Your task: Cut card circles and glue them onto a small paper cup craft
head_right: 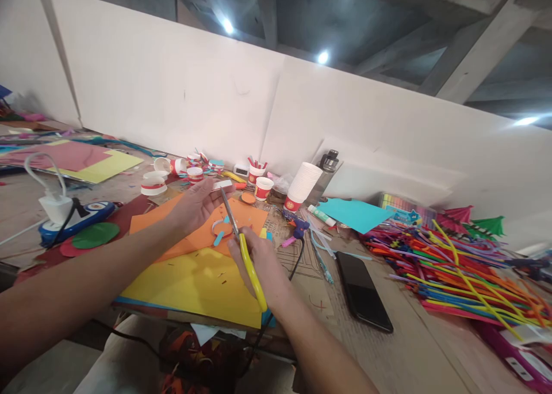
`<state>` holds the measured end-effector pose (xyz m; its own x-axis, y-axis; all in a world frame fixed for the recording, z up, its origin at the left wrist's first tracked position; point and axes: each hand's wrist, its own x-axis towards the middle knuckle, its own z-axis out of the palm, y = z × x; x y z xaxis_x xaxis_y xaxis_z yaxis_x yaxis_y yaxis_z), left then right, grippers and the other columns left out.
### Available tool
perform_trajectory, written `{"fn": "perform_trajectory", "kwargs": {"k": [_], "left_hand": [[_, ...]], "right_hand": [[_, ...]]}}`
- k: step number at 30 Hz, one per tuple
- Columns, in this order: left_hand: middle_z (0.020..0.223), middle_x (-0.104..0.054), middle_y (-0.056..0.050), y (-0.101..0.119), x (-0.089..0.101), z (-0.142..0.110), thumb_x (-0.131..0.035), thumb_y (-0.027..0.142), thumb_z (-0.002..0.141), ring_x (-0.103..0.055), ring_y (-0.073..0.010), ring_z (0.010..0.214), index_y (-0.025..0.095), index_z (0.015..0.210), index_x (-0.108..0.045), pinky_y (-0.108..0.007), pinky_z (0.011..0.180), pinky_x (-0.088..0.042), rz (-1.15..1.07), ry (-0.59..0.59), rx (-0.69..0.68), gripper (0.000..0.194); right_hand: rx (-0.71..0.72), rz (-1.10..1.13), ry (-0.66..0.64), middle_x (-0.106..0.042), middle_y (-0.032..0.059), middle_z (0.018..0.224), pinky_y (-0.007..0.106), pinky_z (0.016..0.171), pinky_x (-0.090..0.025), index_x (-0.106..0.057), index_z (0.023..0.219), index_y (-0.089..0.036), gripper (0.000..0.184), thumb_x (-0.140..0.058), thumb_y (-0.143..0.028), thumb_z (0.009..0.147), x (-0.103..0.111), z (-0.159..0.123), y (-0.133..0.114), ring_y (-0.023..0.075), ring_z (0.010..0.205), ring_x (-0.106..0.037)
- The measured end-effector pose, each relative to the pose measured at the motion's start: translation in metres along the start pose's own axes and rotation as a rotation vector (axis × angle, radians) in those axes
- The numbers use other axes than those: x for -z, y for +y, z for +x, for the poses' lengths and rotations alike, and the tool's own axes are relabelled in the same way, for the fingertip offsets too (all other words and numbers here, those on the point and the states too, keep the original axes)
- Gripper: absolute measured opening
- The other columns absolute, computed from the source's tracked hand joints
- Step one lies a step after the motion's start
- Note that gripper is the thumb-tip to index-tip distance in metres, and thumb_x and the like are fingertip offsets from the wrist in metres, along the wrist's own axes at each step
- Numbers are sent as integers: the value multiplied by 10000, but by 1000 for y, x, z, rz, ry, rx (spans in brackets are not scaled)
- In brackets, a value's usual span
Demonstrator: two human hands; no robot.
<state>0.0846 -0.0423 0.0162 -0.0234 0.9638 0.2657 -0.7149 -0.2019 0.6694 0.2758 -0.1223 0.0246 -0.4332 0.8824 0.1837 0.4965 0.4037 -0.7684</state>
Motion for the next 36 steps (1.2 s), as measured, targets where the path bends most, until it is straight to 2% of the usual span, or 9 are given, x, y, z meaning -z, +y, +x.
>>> {"fn": "perform_trajectory", "kwargs": {"k": [10,27,36], "left_hand": [[876,-760,-57,-2,-7,-3,-809,343,777,-740,-209,954,139,809,-676,-402,1028,-505,25,48,-8,246],[851,-742,-52,-3,-6,-5,-819,369,759,-718,-235,1034,146,796,-678,-421,1053,-478,61,16,-26,267],[875,-739,-40,-4,-6,-6,-841,368,731,-725,-222,1001,145,772,-680,-410,1041,-489,57,32,-14,278]], "right_hand": [[-31,-33,39,-439,-65,567,205,452,-333,-425,751,-231,320,-521,-468,945,-4,-1,-2,87,471,-410],[-76,24,65,-468,-45,585,205,402,-318,-399,737,-239,366,-504,-524,941,-7,-2,-7,83,436,-408],[-36,-14,29,-447,-55,562,202,410,-307,-401,740,-238,350,-539,-499,929,-5,1,3,85,439,-400]]}}
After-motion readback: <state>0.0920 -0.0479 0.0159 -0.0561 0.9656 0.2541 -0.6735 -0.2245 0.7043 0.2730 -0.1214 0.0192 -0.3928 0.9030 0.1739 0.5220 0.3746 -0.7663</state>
